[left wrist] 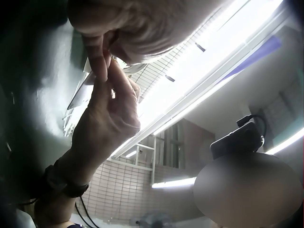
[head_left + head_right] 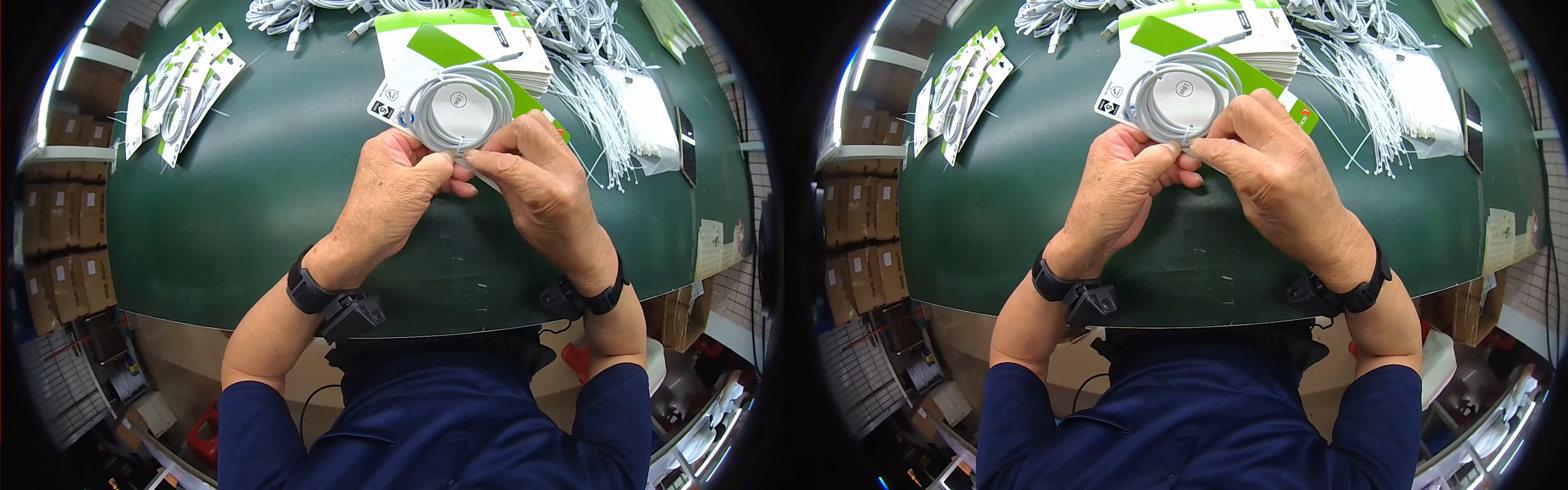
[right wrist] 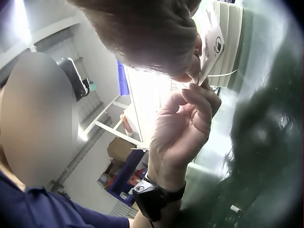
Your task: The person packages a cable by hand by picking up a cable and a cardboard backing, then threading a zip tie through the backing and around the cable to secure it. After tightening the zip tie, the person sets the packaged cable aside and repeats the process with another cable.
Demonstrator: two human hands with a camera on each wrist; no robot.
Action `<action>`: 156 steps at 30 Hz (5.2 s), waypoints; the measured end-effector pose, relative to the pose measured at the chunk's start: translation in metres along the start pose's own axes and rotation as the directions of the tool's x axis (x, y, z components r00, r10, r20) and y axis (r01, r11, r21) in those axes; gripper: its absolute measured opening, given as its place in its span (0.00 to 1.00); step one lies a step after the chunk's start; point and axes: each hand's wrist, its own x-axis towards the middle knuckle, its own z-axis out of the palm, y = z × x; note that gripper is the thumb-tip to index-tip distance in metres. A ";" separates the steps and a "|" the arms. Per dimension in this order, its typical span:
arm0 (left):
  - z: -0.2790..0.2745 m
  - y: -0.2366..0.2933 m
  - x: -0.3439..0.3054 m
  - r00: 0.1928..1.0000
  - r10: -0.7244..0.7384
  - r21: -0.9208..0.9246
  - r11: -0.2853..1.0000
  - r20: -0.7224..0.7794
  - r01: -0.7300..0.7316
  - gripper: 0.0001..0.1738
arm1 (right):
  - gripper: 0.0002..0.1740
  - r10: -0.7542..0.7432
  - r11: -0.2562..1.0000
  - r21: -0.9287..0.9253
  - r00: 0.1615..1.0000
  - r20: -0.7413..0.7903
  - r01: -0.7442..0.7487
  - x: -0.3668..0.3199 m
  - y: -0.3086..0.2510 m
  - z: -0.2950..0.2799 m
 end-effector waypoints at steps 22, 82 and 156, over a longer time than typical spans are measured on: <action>0.001 0.005 0.001 0.996 0.082 0.108 0.991 0.018 -0.083 0.16 | 0.09 0.383 0.882 0.336 0.918 -0.102 -0.331 -0.004 -0.004 0.012; 0.008 -0.009 -0.004 0.957 0.211 0.041 0.974 0.201 -0.223 0.11 | 0.08 0.454 0.363 0.664 0.747 0.486 -0.653 0.006 0.027 -0.004; -0.005 0.026 -0.002 0.585 0.642 0.787 -0.047 0.495 -0.615 0.11 | 0.13 0.079 0.975 0.222 0.976 -0.205 -0.033 0.002 0.029 -0.003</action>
